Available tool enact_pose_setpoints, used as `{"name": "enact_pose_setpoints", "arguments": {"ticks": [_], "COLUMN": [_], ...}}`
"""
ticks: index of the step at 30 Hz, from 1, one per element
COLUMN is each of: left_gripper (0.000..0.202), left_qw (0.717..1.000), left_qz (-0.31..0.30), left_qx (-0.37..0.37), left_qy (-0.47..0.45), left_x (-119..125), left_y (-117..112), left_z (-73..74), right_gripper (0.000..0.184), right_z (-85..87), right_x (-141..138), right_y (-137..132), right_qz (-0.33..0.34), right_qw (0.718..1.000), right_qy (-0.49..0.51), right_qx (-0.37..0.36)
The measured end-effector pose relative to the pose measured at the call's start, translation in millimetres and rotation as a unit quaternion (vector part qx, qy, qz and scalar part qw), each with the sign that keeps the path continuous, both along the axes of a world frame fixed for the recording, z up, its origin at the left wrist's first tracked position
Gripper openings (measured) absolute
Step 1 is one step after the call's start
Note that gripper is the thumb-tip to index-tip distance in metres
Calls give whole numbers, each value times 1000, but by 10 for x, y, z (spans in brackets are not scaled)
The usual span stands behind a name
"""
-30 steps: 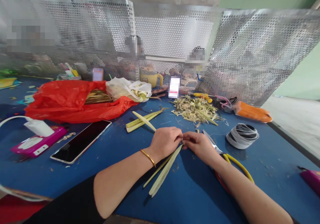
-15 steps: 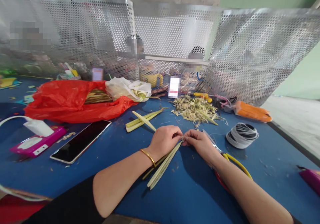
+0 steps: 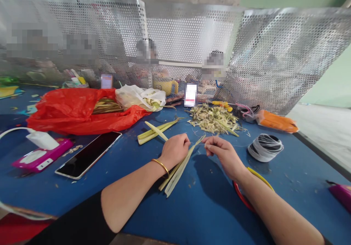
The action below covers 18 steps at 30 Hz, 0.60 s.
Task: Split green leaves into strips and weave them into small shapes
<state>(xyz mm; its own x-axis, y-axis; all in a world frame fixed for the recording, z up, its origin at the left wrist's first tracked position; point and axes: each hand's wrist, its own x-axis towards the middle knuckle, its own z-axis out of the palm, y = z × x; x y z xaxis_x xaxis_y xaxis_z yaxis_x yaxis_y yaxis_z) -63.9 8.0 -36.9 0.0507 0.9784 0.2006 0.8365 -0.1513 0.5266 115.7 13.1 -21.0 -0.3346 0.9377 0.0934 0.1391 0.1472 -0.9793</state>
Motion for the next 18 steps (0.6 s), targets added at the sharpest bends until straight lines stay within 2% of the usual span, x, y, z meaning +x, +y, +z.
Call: {"name": "enact_pose_setpoints", "arguments": {"ticks": [3, 6, 8, 11, 15, 17, 18], "left_gripper": [14, 13, 14, 14, 19, 22, 22], "left_qw": [999, 984, 949, 879, 812, 795, 795], "left_qz": [-8, -22, -29, -41, -84, -107, -116], "left_qx": [2, -36, -86, -148, -195, -211, -212], "left_qy": [-37, -175, -302, -451, -545, -559, -556], "left_x": [12, 47, 78, 117, 128, 124, 122], "left_y": [-1, -2, -9, -30, -43, -41, -40], "left_z": [-2, 13, 31, 58, 69, 60, 53], "right_gripper": [14, 15, 15, 16, 18, 19, 19], "right_z": [24, 3, -19, -41, -41, -37, -35], "right_x": [-26, -43, -45, -38, -30, -30, -30], "right_y": [-47, -60, -50, -35, -34, -33, -32], "right_qz": [89, 106, 81, 65, 67, 71, 73], "right_qw": [995, 990, 992, 993, 992, 991, 991], "right_qy": [35, 51, 55, 58, 63, 69, 72], "right_qx": [-42, -82, -84, -84, -89, -91, -90]}}
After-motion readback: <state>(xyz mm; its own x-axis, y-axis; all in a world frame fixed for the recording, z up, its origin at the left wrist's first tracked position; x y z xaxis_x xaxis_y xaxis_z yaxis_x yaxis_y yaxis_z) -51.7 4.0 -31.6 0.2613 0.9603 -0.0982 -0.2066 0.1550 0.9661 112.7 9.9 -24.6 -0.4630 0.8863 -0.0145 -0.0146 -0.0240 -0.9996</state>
